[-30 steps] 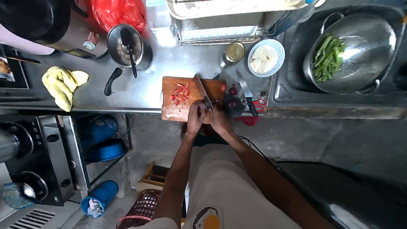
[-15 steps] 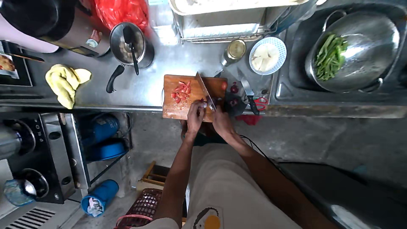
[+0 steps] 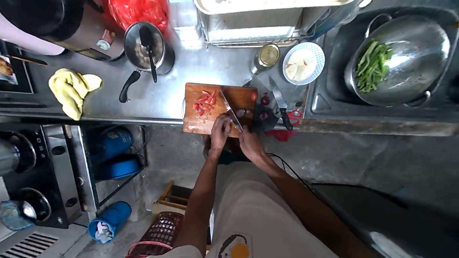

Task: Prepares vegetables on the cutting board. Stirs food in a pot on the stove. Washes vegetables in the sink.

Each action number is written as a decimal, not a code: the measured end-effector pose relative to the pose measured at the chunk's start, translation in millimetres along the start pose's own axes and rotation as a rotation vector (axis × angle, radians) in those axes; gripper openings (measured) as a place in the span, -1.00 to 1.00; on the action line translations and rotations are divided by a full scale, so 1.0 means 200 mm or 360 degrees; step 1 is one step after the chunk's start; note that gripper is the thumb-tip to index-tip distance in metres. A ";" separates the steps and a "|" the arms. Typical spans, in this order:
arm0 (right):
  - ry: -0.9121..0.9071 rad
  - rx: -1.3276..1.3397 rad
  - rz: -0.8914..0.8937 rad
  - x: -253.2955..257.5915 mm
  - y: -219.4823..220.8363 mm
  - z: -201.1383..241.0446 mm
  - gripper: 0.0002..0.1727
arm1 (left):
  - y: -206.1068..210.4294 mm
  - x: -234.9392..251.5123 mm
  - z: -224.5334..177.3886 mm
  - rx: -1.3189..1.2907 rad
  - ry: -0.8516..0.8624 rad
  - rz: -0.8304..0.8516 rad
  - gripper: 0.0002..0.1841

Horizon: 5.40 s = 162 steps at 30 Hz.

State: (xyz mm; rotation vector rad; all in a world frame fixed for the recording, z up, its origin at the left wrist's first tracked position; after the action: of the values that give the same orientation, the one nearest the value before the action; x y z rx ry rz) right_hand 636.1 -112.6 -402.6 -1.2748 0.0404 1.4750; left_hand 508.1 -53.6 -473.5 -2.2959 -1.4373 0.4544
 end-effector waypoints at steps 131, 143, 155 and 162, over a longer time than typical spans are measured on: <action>-0.0930 0.0792 -0.0391 0.05 -0.27 0.10 -0.82 | -0.15 -0.02 -0.27 -0.1512 -0.0736 -0.0113 -0.78; -0.0997 0.0721 -0.0441 0.05 -0.26 0.10 -0.82 | -0.14 -0.03 -0.28 -0.1484 -0.0733 -0.0111 -0.79; -0.1071 0.0605 -0.0561 0.03 -0.28 0.10 -0.83 | -0.11 -0.05 -0.28 -0.1620 -0.0841 -0.0101 -0.78; -0.1101 0.0472 -0.0676 0.01 -0.28 0.10 -0.83 | -0.11 -0.03 -0.29 -0.1520 -0.0743 -0.0134 -0.79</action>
State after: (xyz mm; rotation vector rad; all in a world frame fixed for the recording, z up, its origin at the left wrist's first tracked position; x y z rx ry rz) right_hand 663.7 -78.4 -363.7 -0.4512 -0.4283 1.3959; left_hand 515.5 -59.4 -411.1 -2.9349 -2.3537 0.3210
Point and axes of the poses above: each hand's wrist, its own x-axis towards the middle knuckle, its own y-axis out of the palm, z = x × y, the point moved 6 cm from there along x, towards the middle knuckle, and after that the axes turned 3 degrees about z, right-handed, at the moved point
